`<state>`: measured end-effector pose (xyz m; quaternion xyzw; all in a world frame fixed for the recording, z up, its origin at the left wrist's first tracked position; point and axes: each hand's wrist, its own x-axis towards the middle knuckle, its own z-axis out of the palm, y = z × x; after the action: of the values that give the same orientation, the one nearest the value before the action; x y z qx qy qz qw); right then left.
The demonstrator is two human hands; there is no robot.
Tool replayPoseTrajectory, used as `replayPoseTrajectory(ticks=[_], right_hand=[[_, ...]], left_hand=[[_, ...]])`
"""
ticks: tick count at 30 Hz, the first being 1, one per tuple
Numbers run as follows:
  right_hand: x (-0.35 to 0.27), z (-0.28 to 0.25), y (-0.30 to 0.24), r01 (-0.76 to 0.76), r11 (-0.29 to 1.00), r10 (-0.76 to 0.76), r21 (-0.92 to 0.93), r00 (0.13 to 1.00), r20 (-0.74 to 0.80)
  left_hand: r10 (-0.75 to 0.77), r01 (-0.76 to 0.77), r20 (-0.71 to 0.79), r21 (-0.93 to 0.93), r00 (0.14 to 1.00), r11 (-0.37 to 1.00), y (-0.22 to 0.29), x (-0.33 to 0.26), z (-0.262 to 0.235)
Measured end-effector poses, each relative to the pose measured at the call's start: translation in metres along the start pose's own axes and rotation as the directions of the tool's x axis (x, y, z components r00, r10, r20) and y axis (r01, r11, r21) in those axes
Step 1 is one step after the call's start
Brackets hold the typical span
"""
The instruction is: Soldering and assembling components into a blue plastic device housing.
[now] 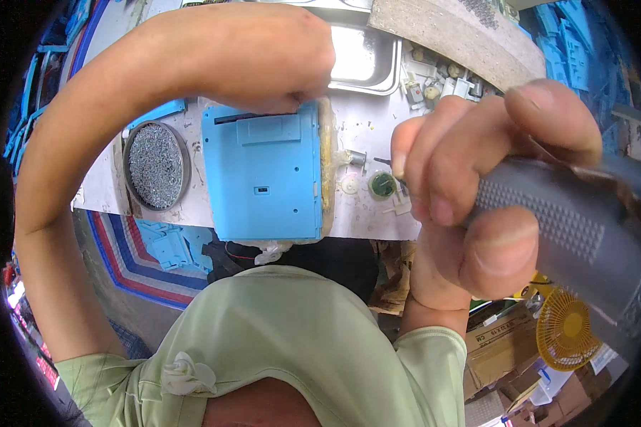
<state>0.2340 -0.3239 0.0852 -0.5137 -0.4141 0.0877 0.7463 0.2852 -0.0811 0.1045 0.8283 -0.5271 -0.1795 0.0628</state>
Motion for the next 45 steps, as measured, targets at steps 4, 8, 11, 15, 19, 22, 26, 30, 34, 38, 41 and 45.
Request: replayPoseTrajectory(ticks=[4,8,11,15,19,22,26,30,34,38,41,45], right_hand=[[-0.008,0.001,0.004,0.037,0.999,-0.037,0.001,0.999,0.0],[-0.011,0.012,0.007,0.04,0.998,-0.04,0.038,0.999,-0.003],[-0.014,0.021,0.008,0.023,0.994,-0.024,0.111,1.0,0.011],[-0.012,0.029,0.007,0.029,0.996,-0.03,0.09,0.999,0.015],[-0.004,0.056,0.0,0.016,0.977,0.0,0.212,0.997,-0.079],[0.009,0.077,-0.008,0.055,0.928,-0.029,0.367,0.997,-0.078],[0.011,0.095,-0.015,0.151,0.897,-0.097,0.415,0.984,-0.149],[0.008,0.1,-0.019,0.092,0.901,-0.034,0.423,0.989,-0.144],[0.002,0.108,-0.021,0.063,0.927,0.017,0.371,0.978,-0.208],[0.002,0.105,-0.023,0.033,0.933,0.031,0.357,0.985,-0.172],[0.006,0.095,-0.019,-0.004,0.931,0.025,0.365,0.998,-0.053],[0.003,0.084,-0.016,-0.031,0.948,0.021,0.317,0.999,0.033]], left_hand=[[-0.108,0.109,0.022,-0.332,0.994,0.937,-0.011,-0.035,-0.018],[-0.333,0.144,-0.568,-0.352,0.752,0.925,0.006,-0.083,0.06],[-0.419,0.079,-0.655,-0.482,0.628,0.872,0.067,-0.096,0.1],[-0.658,0.052,-0.614,-0.713,0.436,0.699,0.124,-0.095,0.134],[-0.781,-0.17,-0.482,-0.875,0.398,0.454,0.142,-0.077,0.141],[-0.836,-0.429,-0.332,-0.894,0.437,0.131,0.154,-0.067,0.144],[-0.8,-0.606,-0.293,-0.788,0.523,-0.108,0.163,-0.065,0.153],[-0.786,-0.655,-0.302,-0.737,0.539,-0.166,0.166,-0.064,0.154],[-0.793,-0.641,-0.29,-0.751,0.535,-0.158,0.167,-0.062,0.156],[-0.8,-0.624,-0.339,-0.78,0.495,-0.055,0.167,-0.063,0.154],[-0.709,-0.418,-0.619,-0.773,0.338,0.477,0.157,-0.062,0.155],[-0.629,-0.119,-0.723,-0.678,0.286,0.725,0.157,-0.069,0.146]])
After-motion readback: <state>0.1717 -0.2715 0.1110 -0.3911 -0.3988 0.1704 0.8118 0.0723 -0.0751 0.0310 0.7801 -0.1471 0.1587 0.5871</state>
